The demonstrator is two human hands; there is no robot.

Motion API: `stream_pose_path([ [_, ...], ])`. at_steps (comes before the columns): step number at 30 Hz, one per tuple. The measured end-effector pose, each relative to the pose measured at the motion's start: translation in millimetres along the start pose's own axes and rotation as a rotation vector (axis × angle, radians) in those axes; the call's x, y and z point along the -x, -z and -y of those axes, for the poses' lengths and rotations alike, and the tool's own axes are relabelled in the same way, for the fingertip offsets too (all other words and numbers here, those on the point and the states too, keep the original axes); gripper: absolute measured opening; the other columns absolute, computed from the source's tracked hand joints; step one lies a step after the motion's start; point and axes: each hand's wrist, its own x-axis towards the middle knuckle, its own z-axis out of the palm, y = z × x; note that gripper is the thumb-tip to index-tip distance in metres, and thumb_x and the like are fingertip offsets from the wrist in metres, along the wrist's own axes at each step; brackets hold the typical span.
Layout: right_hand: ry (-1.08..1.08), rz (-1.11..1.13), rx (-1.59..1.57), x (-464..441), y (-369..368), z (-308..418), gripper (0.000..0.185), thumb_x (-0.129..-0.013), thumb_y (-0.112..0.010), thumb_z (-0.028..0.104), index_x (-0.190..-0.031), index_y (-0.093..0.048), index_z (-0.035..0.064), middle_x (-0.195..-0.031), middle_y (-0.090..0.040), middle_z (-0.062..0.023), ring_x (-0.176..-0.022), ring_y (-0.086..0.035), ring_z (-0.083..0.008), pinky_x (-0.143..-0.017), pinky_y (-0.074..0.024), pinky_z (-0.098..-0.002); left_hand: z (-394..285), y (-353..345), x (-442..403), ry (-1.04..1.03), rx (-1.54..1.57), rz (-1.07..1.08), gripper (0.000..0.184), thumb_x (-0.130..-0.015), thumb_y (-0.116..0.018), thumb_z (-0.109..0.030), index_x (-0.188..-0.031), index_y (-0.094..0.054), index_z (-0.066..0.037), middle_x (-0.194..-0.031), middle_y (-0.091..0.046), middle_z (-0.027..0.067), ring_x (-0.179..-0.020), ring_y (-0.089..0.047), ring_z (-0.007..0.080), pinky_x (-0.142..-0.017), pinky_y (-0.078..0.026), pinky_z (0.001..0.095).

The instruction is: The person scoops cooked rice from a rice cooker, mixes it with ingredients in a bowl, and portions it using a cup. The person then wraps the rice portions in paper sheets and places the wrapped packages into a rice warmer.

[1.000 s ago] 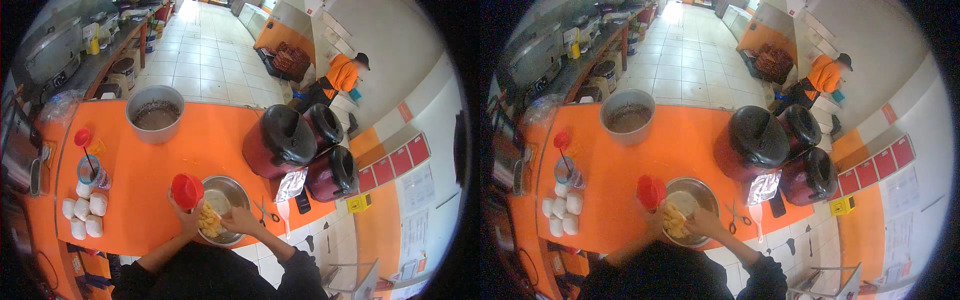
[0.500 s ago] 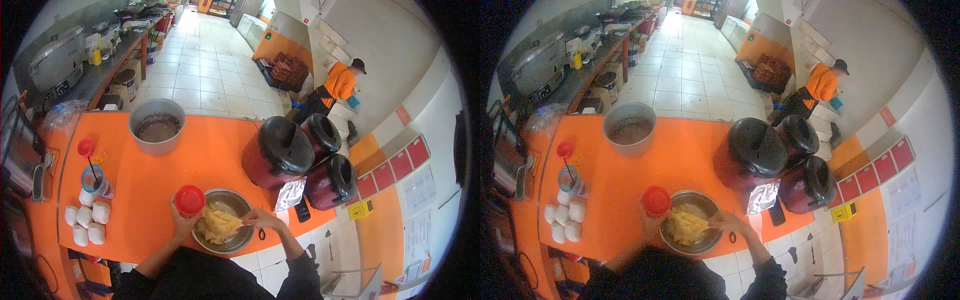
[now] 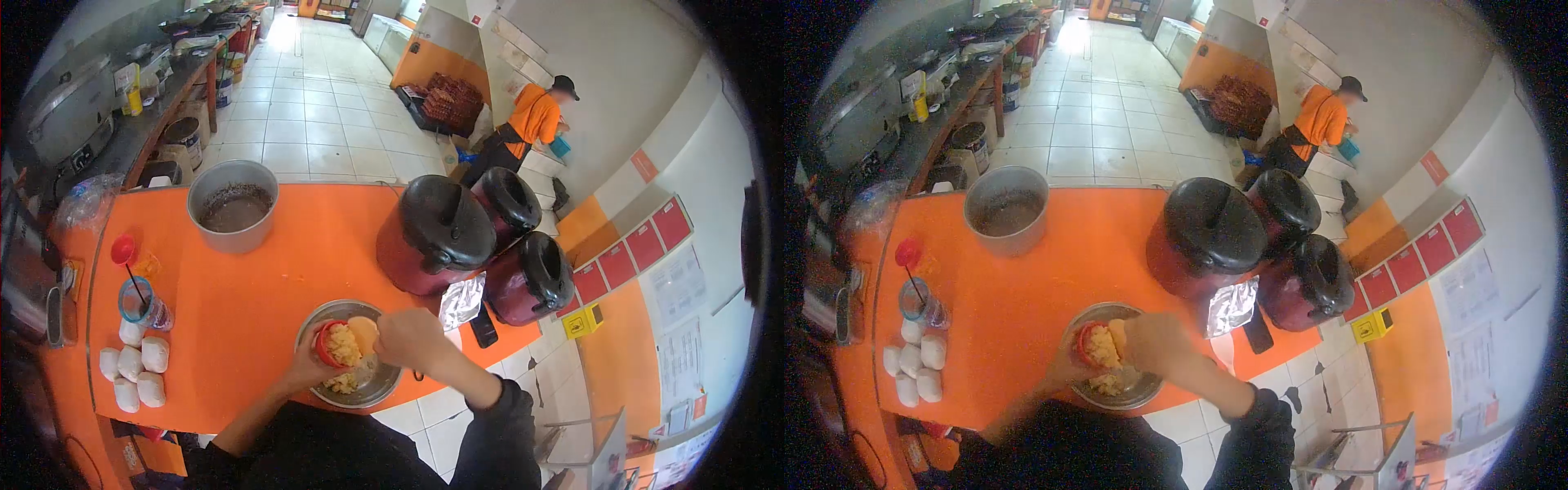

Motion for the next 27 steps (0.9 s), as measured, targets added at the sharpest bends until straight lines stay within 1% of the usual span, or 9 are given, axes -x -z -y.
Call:
stream_pose_path([
  [4,0.062,-0.085,0.2,23,-48,40,0.015,-0.079,-0.056,0.012,-0.071,-0.065,0.0027,-0.06,-0.063,-0.0099,-0.056,-0.066,-0.0217,-0.043,-0.0497,-0.0296,1,-5,5,0.087,0.077,-0.107,0.093,-0.055,-0.088,-0.01,-0.134,-0.038,-0.004,-0.13,-0.04,0.0109,-0.119,-0.046,0.0218,-0.097,-0.047,0.037],
  [6,0.009,-0.317,0.444,34,-90,75,0.009,-0.076,-0.056,0.006,-0.074,-0.063,0.0005,-0.062,-0.061,-0.0072,-0.055,-0.065,-0.019,-0.042,-0.0485,-0.0279,-9,-15,5,-0.063,-0.265,-0.176,0.095,-0.055,-0.089,-0.013,-0.135,-0.039,-0.005,-0.127,-0.042,0.0118,-0.116,-0.048,0.0226,-0.096,-0.047,0.0373],
  [10,0.065,-0.146,0.241,31,-80,82,0.009,-0.075,-0.056,0.006,-0.075,-0.062,-0.0003,-0.063,-0.062,-0.0097,-0.055,-0.065,-0.0192,-0.042,-0.0476,-0.0295,-5,-13,7,-0.239,-0.639,-0.151,0.096,-0.054,-0.089,-0.019,-0.136,-0.042,-0.005,-0.121,-0.045,0.0136,-0.112,-0.049,0.0244,-0.094,-0.047,0.037],
  [13,0.102,-0.088,0.098,26,-57,43,0.009,-0.075,-0.058,0.011,-0.074,-0.064,0.0044,-0.063,-0.064,-0.013,-0.056,-0.066,-0.0227,-0.043,-0.0482,-0.0335,8,8,6,-0.189,-0.667,-0.001,0.098,-0.054,-0.089,-0.023,-0.138,-0.04,-0.008,-0.123,-0.045,0.0146,-0.112,-0.051,0.0259,-0.094,-0.047,0.0366],
  [16,0.009,0.023,-0.074,13,-35,-16,0.01,-0.075,-0.06,0.018,-0.074,-0.067,0.0107,-0.068,-0.065,-0.0119,-0.061,-0.066,-0.0277,-0.049,-0.0497,-0.0372,-24,23,5,-0.053,-0.493,0.087,0.101,-0.055,-0.089,-0.018,-0.14,-0.035,-0.005,-0.126,-0.045,0.0143,-0.115,-0.049,0.0253,-0.097,-0.046,0.0367],
  [19,-0.121,0.183,-0.009,-25,-76,-46,0.01,-0.077,-0.059,0.017,-0.076,-0.067,0.0114,-0.072,-0.066,-0.0117,-0.066,-0.066,-0.0288,-0.054,-0.0509,-0.0402,-3,37,13,0.073,-0.171,-0.027,0.101,-0.058,-0.087,-0.012,-0.14,-0.029,-0.002,-0.129,-0.043,0.0131,-0.119,-0.047,0.024,-0.099,-0.044,0.0376],
  [22,0.015,-0.152,0.091,-31,-179,-13,0.008,-0.077,-0.06,0.014,-0.075,-0.066,0.0101,-0.07,-0.066,-0.0106,-0.066,-0.067,-0.0275,-0.057,-0.051,-0.0393,0,41,9,0.051,0.061,-0.068,0.098,-0.061,-0.084,-0.005,-0.139,-0.026,0.0,-0.131,-0.042,0.0121,-0.122,-0.045,0.0234,-0.101,-0.044,0.0383],
  [25,0.255,-0.038,0.131,0,-135,30,0.007,-0.075,-0.06,0.012,-0.071,-0.066,0.0095,-0.067,-0.065,-0.0087,-0.064,-0.066,-0.0242,-0.055,-0.0506,-0.035,8,37,2,-0.165,-0.108,-0.217,0.093,-0.064,-0.082,-0.004,-0.138,-0.026,-0.001,-0.134,-0.039,0.0132,-0.123,-0.044,0.0242,-0.101,-0.043,0.0398],
  [27,0.281,0.018,0.142,-4,-107,34,0.007,-0.075,-0.06,0.011,-0.07,-0.066,0.0091,-0.066,-0.064,-0.0082,-0.062,-0.065,-0.0224,-0.054,-0.0502,-0.0339,19,31,2,-0.025,-0.043,-0.365,0.091,-0.067,-0.079,-0.001,-0.139,-0.023,-0.001,-0.136,-0.037,0.014,-0.124,-0.042,0.025,-0.102,-0.042,0.0403],
])
